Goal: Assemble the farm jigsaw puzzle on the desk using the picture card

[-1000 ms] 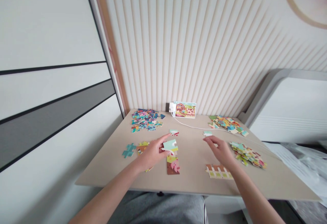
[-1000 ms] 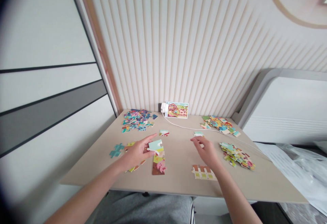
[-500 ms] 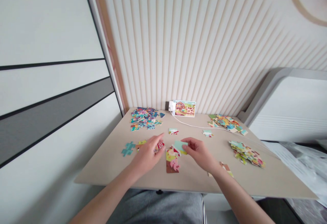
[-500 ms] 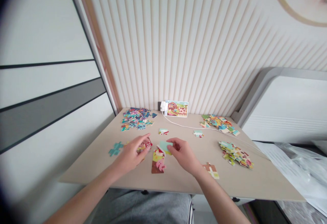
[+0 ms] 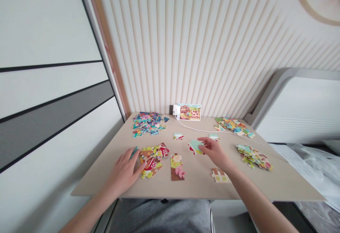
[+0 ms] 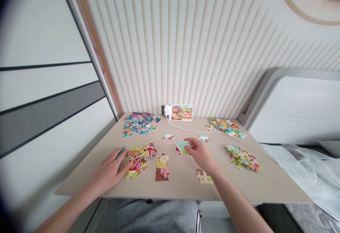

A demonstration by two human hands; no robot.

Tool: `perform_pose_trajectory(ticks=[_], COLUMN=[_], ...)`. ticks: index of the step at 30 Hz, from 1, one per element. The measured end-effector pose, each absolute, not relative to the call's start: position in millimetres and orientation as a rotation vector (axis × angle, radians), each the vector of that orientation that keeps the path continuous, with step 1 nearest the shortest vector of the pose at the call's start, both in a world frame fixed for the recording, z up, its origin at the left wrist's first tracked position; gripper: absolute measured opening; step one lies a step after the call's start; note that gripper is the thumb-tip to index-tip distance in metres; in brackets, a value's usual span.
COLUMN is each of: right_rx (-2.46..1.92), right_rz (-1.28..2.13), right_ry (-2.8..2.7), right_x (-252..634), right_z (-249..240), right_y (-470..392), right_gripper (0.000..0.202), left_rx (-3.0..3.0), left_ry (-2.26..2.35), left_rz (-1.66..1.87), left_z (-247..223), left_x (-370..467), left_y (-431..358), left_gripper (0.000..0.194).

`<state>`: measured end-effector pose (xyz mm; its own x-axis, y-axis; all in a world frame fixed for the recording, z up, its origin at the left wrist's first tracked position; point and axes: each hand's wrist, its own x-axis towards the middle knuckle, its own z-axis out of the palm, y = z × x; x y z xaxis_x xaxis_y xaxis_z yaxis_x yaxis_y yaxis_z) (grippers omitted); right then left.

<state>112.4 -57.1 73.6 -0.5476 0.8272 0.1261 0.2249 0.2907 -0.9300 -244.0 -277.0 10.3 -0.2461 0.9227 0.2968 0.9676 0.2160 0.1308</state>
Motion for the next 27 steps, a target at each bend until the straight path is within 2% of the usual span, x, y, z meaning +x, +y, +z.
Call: perform_pose_trajectory(ticks=[5, 10, 16, 21, 27], right_rx=[-0.952, -0.983, -0.961, -0.989, -1.044], right_rz=[1.241, 1.257, 1.291, 1.297, 1.356], right_ry=[-1.932, -1.952, -1.984, -1.995, -1.976], right_x=[111.1, 103.4, 82.6, 80.3, 97.0], right_z=[77.5, 75.9, 56.6, 39.7, 37.1], right_y=[-33.9, -3.5, 39.2, 56.6, 50.6], right_gripper=[0.054, 0.051, 0.051, 0.053, 0.056], left_rx=[-1.948, -2.036, -2.404, -2.525, -2.485], left_ry=[-2.266, -2.082, -1.765, -1.684, -1.761], left_rz=[-0.452, -0.481, -0.573, -0.589, -0.816], left_z=[19.8, 48.2, 75.8, 64.4, 38.8], left_x=[-250.2, -246.4, -208.1, -194.5, -202.3], left_y=[-258.5, -223.6, -145.2, -97.9, -94.1], left_gripper=[0.058, 0.041, 0.027, 0.026, 0.035])
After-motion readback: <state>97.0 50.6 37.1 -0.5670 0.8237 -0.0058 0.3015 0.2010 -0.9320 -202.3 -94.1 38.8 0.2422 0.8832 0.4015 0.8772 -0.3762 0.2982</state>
